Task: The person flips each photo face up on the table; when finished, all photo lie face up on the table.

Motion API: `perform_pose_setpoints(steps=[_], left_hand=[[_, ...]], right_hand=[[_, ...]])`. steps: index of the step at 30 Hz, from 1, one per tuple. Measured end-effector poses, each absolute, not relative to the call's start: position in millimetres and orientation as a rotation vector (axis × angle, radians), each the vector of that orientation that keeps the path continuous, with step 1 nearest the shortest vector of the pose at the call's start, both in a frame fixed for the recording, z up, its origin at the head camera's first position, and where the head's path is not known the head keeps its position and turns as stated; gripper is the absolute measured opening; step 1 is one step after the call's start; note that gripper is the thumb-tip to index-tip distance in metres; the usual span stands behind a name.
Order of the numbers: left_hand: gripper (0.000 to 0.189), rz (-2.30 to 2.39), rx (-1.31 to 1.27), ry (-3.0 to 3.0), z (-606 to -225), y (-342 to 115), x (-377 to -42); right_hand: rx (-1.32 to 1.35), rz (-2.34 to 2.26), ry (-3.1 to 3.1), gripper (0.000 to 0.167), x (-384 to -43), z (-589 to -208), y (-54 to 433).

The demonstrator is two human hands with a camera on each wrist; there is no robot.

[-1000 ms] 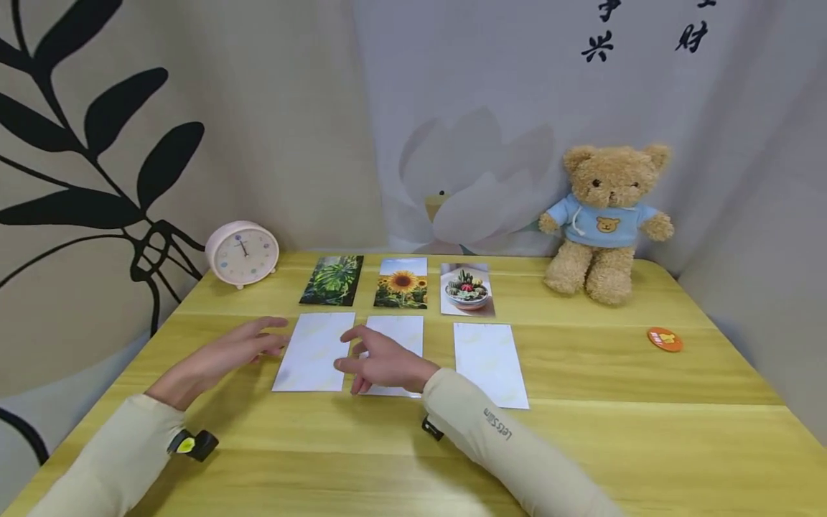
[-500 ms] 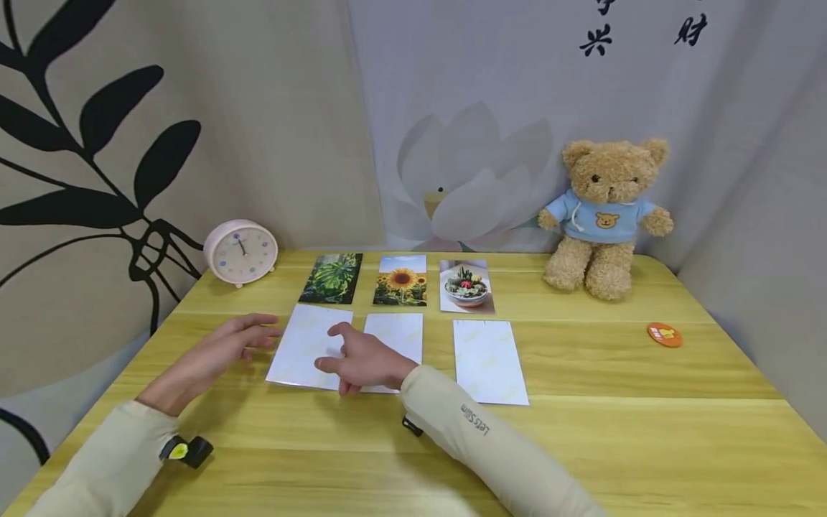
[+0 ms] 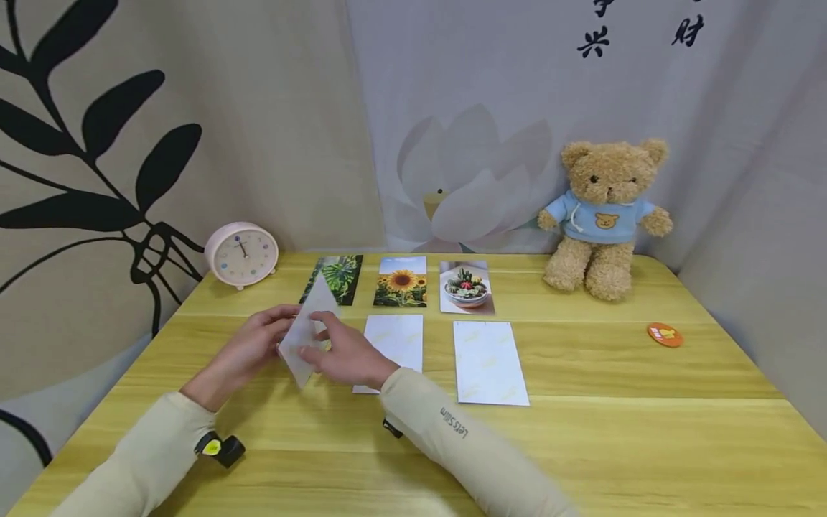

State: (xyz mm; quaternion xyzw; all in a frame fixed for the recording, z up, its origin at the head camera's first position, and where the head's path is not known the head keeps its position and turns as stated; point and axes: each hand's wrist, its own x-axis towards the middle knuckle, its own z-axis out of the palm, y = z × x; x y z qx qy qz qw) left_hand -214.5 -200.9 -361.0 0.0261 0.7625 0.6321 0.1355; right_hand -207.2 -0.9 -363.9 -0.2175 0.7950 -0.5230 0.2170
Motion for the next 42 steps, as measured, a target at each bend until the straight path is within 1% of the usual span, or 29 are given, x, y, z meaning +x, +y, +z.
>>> perform_pose_setpoints(steps=[7, 11, 16, 23, 27, 30, 36, 42], left_hand=[[0.043, 1.813, 0.082, 2.230, -366, -189, -213], [0.050, 1.795, 0.148, 2.167, -368, -189, -213], [0.058, 1.787, 0.176, 2.110, -371, -189, -211], [0.058, 1.792, 0.123, 2.156, -373, -189, -211], [0.057, 1.752, 0.116, 2.204, -371, -189, -210], [0.058, 1.742, 0.101, 2.236, -369, -191, -209], [0.060, 1.712, 0.075, 2.300, -365, -200, -203], [0.052, 1.558, 0.078, 2.408, -364, -212, -199]], right_hand=[[-0.582, -1.701, 2.229, 0.050, -209, -367, -3], [-0.600, -1.849, 2.262, 0.043, -210, -367, -2], [-0.638, -1.925, 2.385, 0.039, -209, -366, 0], [-0.766, -2.039, 2.484, 0.042, -210, -361, 4], [-0.822, -2.024, 2.610, 0.044, -215, -360, 8], [-0.816, -1.990, 2.666, 0.045, -216, -360, 11], [-0.699, -1.970, 2.661, 0.044, -219, -366, 12], [-0.302, -2.139, 2.224, 0.043, -217, -372, 8]])
